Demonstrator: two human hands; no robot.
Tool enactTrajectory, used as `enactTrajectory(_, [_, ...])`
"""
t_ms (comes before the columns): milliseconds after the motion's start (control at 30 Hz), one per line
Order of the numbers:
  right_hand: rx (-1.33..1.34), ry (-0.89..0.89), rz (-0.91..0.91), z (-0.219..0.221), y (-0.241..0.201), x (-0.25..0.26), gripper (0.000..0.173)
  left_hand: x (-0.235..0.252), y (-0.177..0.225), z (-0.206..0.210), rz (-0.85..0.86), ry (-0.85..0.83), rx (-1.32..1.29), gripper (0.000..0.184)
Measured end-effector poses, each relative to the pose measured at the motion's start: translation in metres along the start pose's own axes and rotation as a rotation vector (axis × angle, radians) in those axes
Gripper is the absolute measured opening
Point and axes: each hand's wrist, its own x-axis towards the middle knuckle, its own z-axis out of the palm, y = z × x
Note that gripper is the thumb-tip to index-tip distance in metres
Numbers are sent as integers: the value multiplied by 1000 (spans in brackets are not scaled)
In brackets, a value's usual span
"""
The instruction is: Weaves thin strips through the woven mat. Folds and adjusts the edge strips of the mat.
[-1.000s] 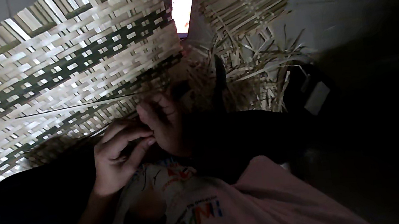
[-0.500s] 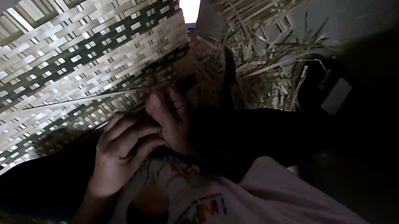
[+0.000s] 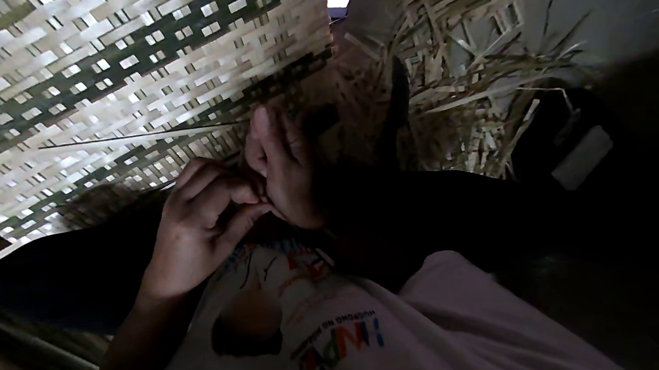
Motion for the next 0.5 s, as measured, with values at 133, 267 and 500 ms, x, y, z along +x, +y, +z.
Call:
enactTrajectory(133, [41,61,58,0,1,6,27,-6,-3,4,-31,62,-17,15])
enactTrajectory(267, [45,124,173,-8,7,15,34,-15,-4,12,-102,80,-239,12])
enactTrajectory(500, [173,-241,323,-5,-2,9,49,-18,-4,23,-166,222,-420,17])
